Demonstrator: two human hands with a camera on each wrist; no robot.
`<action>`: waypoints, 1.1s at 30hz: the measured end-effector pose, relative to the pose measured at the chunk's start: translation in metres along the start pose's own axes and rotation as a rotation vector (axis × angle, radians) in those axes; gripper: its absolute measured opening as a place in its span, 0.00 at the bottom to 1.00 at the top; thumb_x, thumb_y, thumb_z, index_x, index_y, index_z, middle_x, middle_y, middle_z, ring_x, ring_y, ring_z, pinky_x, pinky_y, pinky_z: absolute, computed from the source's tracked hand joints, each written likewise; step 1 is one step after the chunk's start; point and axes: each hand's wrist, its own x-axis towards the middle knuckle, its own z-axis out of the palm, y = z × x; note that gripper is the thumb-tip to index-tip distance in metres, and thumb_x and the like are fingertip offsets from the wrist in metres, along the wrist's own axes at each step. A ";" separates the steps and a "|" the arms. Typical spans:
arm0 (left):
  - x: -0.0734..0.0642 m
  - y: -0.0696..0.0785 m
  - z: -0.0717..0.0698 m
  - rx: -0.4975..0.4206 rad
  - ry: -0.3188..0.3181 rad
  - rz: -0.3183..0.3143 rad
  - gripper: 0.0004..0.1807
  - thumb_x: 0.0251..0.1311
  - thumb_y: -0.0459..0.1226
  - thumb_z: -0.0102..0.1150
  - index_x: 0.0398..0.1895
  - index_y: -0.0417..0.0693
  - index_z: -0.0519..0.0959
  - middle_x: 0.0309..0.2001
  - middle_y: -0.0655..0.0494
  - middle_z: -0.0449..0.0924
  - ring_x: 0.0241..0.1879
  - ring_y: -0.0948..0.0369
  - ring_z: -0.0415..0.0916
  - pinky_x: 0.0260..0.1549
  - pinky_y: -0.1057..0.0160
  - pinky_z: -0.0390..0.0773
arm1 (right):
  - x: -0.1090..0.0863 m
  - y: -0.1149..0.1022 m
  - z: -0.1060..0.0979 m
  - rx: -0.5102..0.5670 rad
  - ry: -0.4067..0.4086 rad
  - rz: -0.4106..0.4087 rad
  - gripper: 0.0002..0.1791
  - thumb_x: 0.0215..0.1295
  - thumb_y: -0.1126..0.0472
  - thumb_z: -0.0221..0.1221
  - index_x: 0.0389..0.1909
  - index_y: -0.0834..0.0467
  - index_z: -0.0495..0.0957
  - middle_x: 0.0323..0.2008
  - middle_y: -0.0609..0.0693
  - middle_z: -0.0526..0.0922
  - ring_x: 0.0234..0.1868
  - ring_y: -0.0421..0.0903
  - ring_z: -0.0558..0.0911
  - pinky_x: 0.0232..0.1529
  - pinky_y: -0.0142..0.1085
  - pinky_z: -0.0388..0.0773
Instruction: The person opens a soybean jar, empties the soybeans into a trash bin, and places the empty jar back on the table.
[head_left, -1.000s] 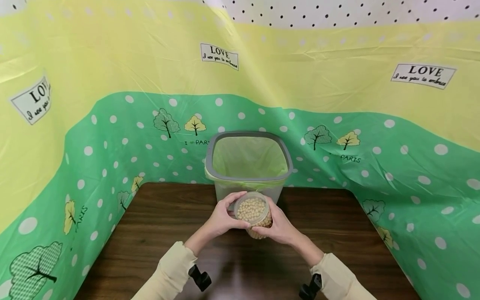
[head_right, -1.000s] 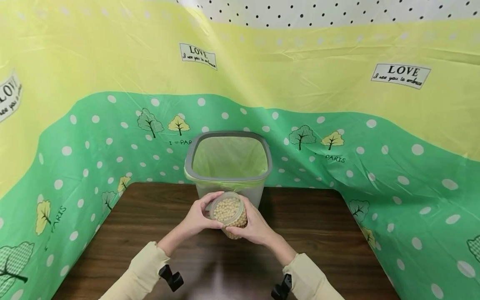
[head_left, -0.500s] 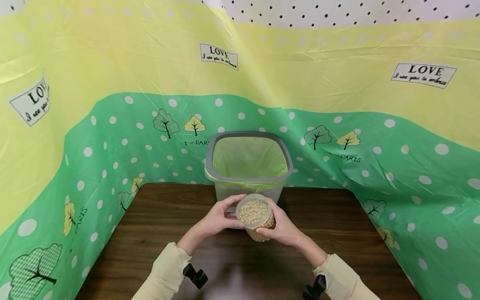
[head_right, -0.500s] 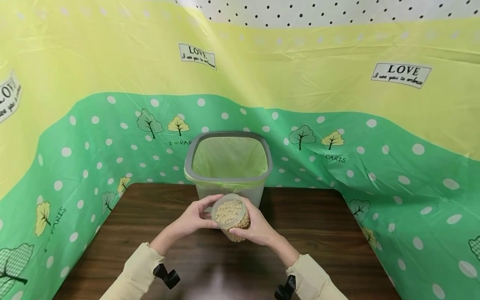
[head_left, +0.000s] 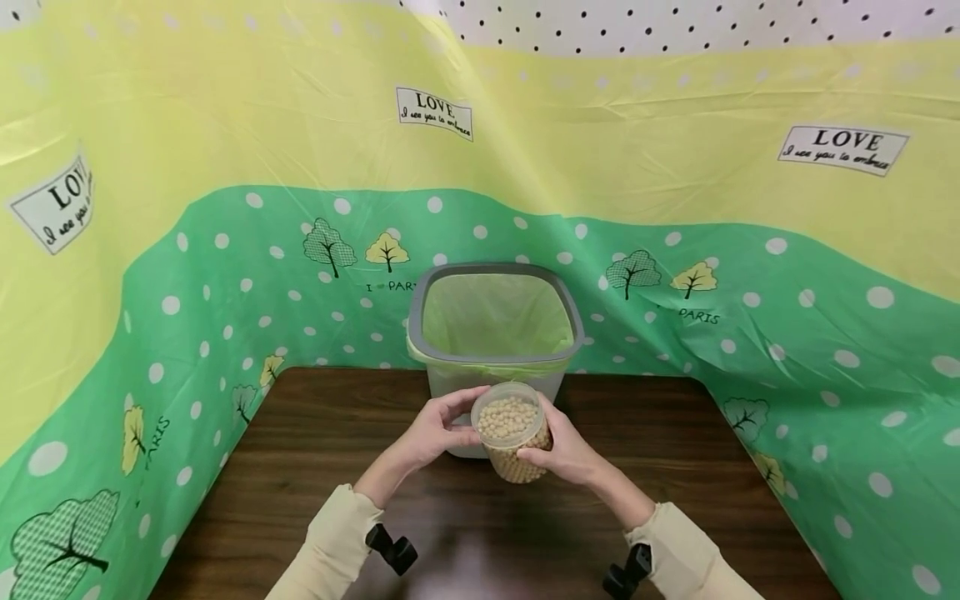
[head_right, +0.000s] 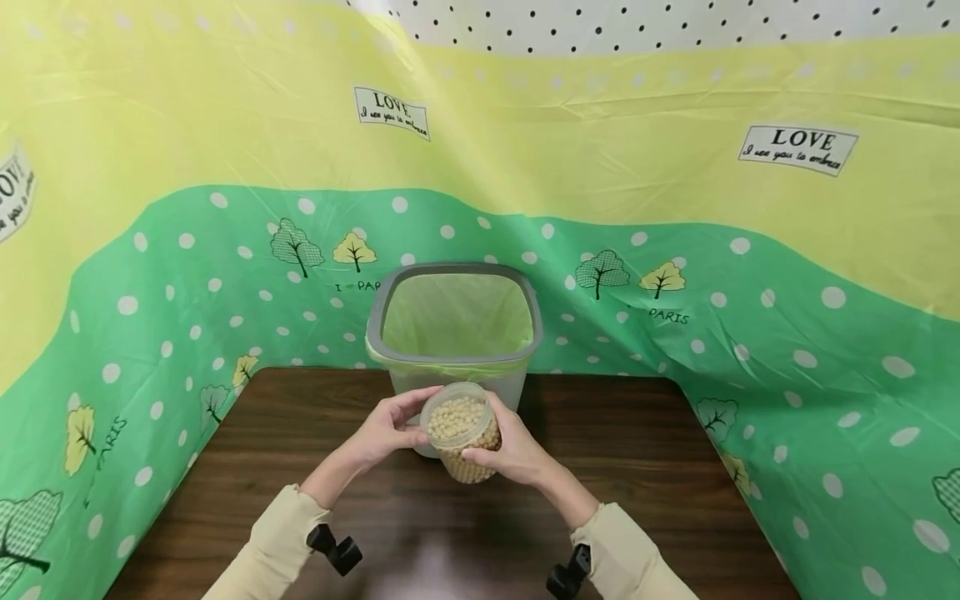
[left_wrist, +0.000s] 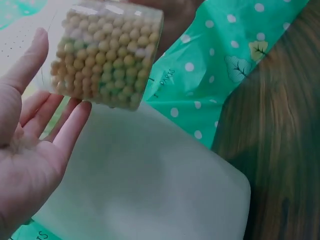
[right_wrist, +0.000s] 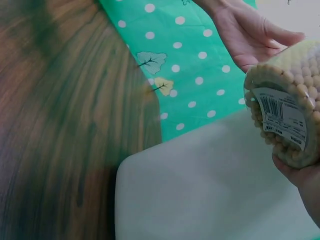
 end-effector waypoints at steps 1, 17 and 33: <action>0.000 -0.001 0.001 -0.001 0.016 0.016 0.39 0.49 0.38 0.65 0.62 0.29 0.61 0.57 0.40 0.68 0.49 0.65 0.71 0.44 0.64 0.76 | 0.001 0.001 0.001 -0.022 0.016 -0.015 0.41 0.51 0.55 0.63 0.64 0.60 0.55 0.53 0.58 0.70 0.50 0.45 0.72 0.47 0.38 0.72; 0.004 0.009 0.002 -0.036 0.109 0.054 0.37 0.47 0.39 0.66 0.57 0.25 0.64 0.53 0.41 0.72 0.49 0.64 0.72 0.41 0.65 0.77 | 0.007 -0.004 -0.001 -0.044 0.072 -0.049 0.42 0.49 0.53 0.63 0.64 0.60 0.56 0.53 0.58 0.70 0.50 0.46 0.73 0.48 0.38 0.73; -0.001 0.012 0.005 -0.078 0.108 0.098 0.37 0.46 0.34 0.67 0.58 0.23 0.63 0.56 0.45 0.71 0.52 0.63 0.72 0.44 0.63 0.76 | 0.002 -0.009 -0.002 -0.095 0.076 -0.084 0.40 0.48 0.58 0.62 0.63 0.62 0.57 0.52 0.57 0.71 0.49 0.44 0.73 0.48 0.38 0.72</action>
